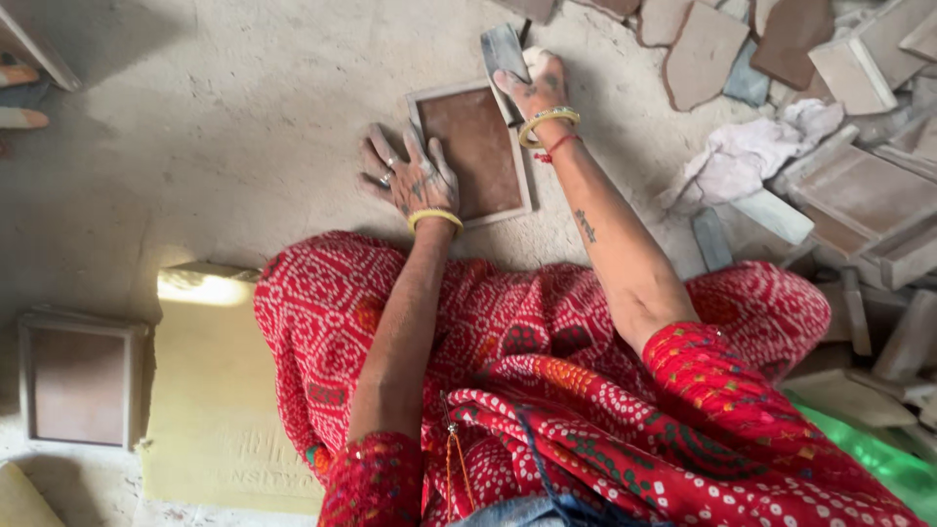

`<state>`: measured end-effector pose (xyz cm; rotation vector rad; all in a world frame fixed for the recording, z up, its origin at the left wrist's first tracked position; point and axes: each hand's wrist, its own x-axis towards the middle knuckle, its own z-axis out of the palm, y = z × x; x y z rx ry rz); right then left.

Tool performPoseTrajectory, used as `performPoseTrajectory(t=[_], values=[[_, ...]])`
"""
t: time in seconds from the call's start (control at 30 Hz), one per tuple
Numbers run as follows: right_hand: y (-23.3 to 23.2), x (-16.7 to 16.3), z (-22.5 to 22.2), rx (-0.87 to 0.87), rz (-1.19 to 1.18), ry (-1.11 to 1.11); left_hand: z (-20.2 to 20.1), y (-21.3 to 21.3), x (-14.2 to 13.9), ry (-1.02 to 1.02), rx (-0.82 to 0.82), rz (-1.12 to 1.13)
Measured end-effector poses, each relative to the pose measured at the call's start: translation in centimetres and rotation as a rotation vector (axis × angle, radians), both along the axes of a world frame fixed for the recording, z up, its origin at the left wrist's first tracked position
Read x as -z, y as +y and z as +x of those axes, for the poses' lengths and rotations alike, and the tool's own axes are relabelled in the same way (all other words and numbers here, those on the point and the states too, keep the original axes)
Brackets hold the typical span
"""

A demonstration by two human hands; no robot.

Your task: The person sits on the floor and sands a rectangular frame using a sanding block. They hold the frame with one hand and rub the sanding block along the edges and corners repeatedly. The person flips the frame to sand different sides and continues the process throughout the clip.

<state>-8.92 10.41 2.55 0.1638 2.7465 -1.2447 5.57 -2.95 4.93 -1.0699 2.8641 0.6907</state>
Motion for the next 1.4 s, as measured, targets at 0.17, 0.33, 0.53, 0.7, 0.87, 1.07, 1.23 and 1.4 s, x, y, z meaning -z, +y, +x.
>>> performPoseTrajectory(t=[0.17, 0.33, 0.53, 0.7, 0.87, 1.07, 1.23, 1.4], values=[[2.8, 0.3, 4.6, -0.165, 0.277, -0.019, 0.9, 0.0, -0.1, 0.063, 0.009, -0.050], [7.5, 0.5, 14.9, 0.038, -0.153, -0.424, 1.3, 0.0, 0.0, 0.046, 0.014, -0.045], [8.1, 1.1, 16.8, -0.019, -0.281, -0.084, 1.2, -0.2, 0.6, 0.003, -0.001, -0.011], [4.6, 2.5, 11.0, -0.061, -0.225, 0.196, 0.0, -0.5, 0.7, -0.005, -0.002, 0.004], [0.9, 3.2, 3.8, -0.011, -0.172, 0.263, -0.8, -0.6, 1.9, -0.040, 0.010, 0.007], [0.7, 2.6, 0.3, 0.014, -0.140, 0.209, -0.3, -0.1, 3.1, 0.005, 0.024, -0.045], [2.2, 1.7, 3.1, 0.011, -0.002, -0.081, -0.4, -0.3, 2.0, 0.014, 0.022, -0.031], [1.3, 1.6, 2.4, 0.012, 0.015, 0.081, -0.7, -0.3, 1.5, 0.016, -0.001, -0.037]])
